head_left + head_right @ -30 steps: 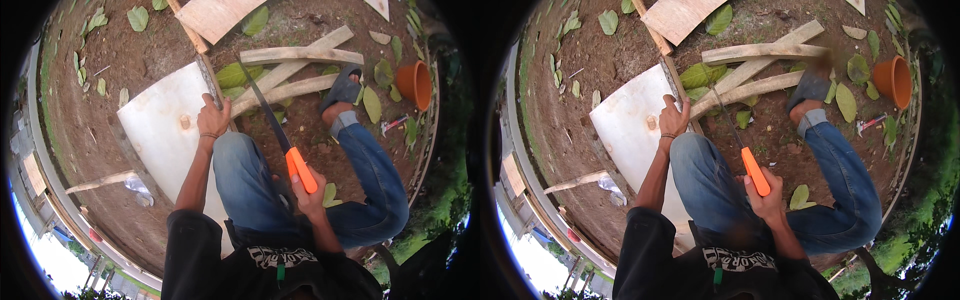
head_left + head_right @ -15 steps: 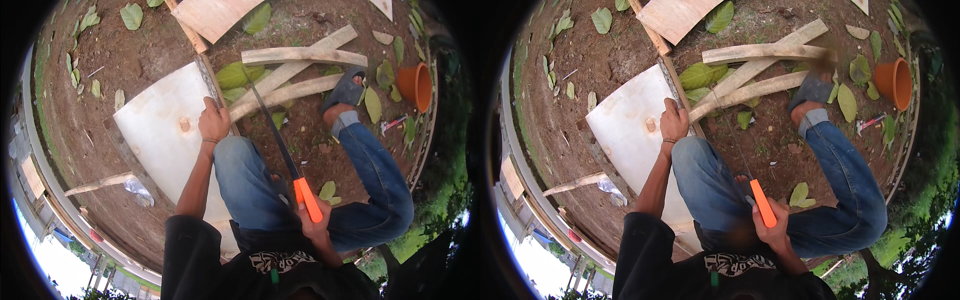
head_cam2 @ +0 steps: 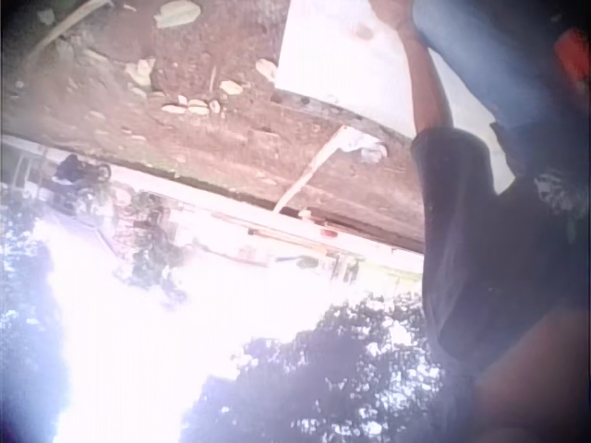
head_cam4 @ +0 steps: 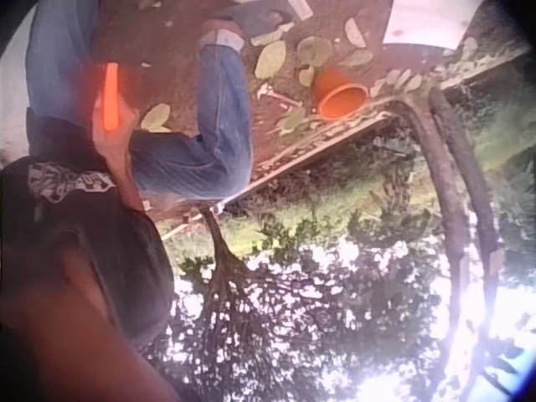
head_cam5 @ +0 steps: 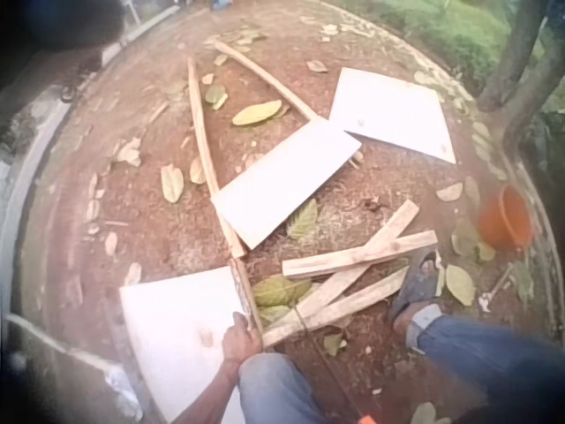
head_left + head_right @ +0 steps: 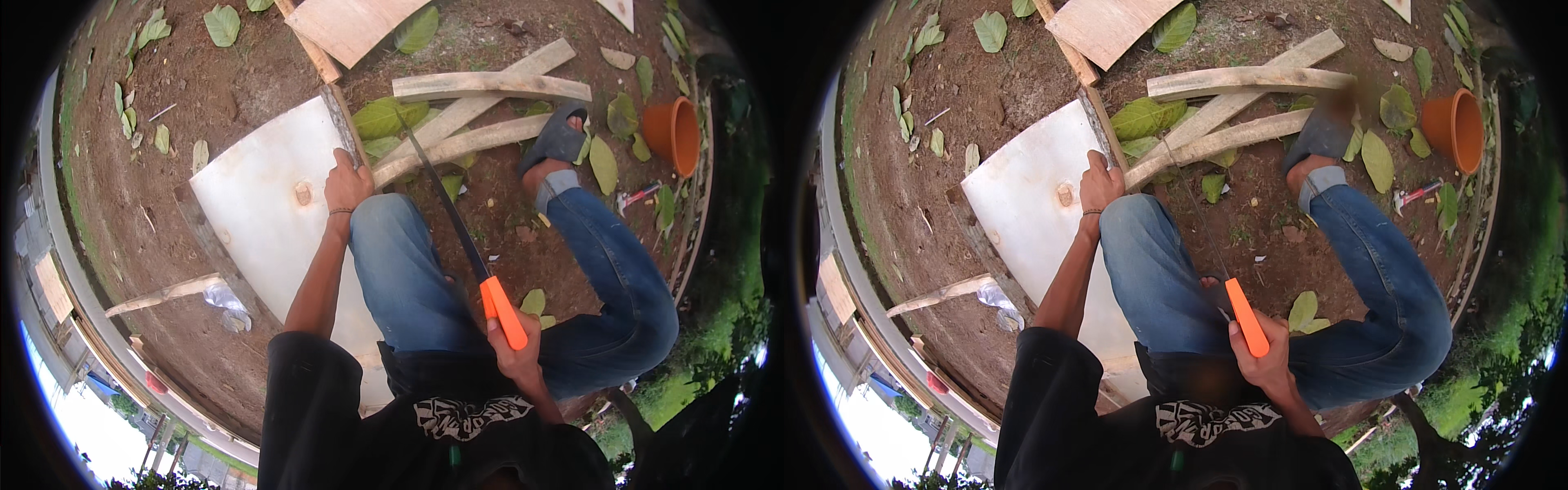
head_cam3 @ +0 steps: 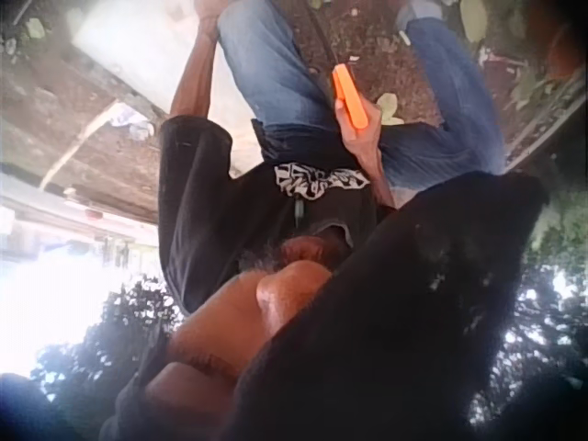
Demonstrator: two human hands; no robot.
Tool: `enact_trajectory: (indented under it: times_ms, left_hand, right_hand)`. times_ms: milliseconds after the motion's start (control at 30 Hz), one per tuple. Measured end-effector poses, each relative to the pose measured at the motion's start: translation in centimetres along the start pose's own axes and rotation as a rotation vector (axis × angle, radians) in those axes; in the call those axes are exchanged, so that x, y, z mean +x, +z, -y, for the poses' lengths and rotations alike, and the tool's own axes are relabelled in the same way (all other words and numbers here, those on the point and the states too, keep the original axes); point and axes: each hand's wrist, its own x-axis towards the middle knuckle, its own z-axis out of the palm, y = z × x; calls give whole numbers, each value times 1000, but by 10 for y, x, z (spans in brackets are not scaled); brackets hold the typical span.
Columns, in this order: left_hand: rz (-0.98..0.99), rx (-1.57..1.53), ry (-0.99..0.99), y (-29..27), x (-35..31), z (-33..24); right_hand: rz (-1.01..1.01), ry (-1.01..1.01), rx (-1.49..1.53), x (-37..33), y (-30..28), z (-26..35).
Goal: The person assembles a wooden frame on a white board by cutting a wooden strip with a hand saw and securing it with nails using a hammer. The person positions the strip, saws it to length, and then hammers nails into the board to attach the strip.
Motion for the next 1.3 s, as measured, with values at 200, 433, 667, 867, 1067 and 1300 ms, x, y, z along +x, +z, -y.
enact_trajectory:
  times_ms: [200,433,667,867,1067,1300]
  left_hand:
    - [34,-18,2,-2,-13,6]
    - [15,-33,-31,1,-14,15]
    - [-19,-38,11,9,-15,7]
    - [13,-22,-37,-2,-15,10]
    - [41,6,-61,-6,-8,2]
    - [62,-12,-47,0,-7,3]
  right_hand:
    - [-3,-65,-25,-11,-5,9]
    - [8,-76,-55,3,-3,1]
    - [3,-17,31,79,27,1]
    - [18,-89,-23,3,-16,4]
    - [62,-117,-55,53,4,-7]
    - [35,-75,40,97,29,8]
